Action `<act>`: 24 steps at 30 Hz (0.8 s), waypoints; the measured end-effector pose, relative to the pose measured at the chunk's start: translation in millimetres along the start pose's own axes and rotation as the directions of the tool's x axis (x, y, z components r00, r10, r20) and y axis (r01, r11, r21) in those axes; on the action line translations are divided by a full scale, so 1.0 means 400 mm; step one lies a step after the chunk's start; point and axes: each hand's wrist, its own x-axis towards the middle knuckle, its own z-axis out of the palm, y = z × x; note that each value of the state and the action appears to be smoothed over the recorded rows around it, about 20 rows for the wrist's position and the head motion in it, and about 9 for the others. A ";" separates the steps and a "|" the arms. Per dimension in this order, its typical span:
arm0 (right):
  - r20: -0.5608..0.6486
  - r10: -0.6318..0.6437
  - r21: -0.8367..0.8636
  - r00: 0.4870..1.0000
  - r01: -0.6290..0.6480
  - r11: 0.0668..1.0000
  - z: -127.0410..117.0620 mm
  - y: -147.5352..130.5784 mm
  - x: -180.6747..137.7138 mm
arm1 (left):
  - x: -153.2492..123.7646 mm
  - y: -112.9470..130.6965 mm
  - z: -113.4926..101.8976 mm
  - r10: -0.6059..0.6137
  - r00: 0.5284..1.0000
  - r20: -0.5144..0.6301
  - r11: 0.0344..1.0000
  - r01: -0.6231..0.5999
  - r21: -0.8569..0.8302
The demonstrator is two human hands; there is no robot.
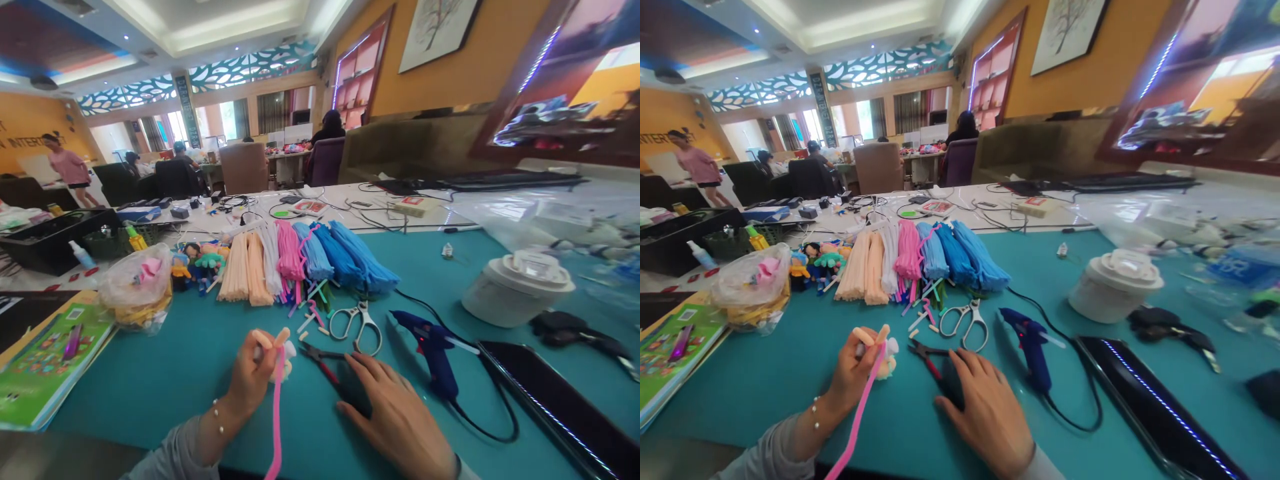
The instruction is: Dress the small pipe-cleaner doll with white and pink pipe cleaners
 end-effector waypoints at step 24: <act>0.308 0.132 0.432 0.942 -0.263 0.863 -0.090 -0.030 0.001 | 0.018 0.024 -0.026 0.049 0.998 -0.049 0.993 -0.044 0.108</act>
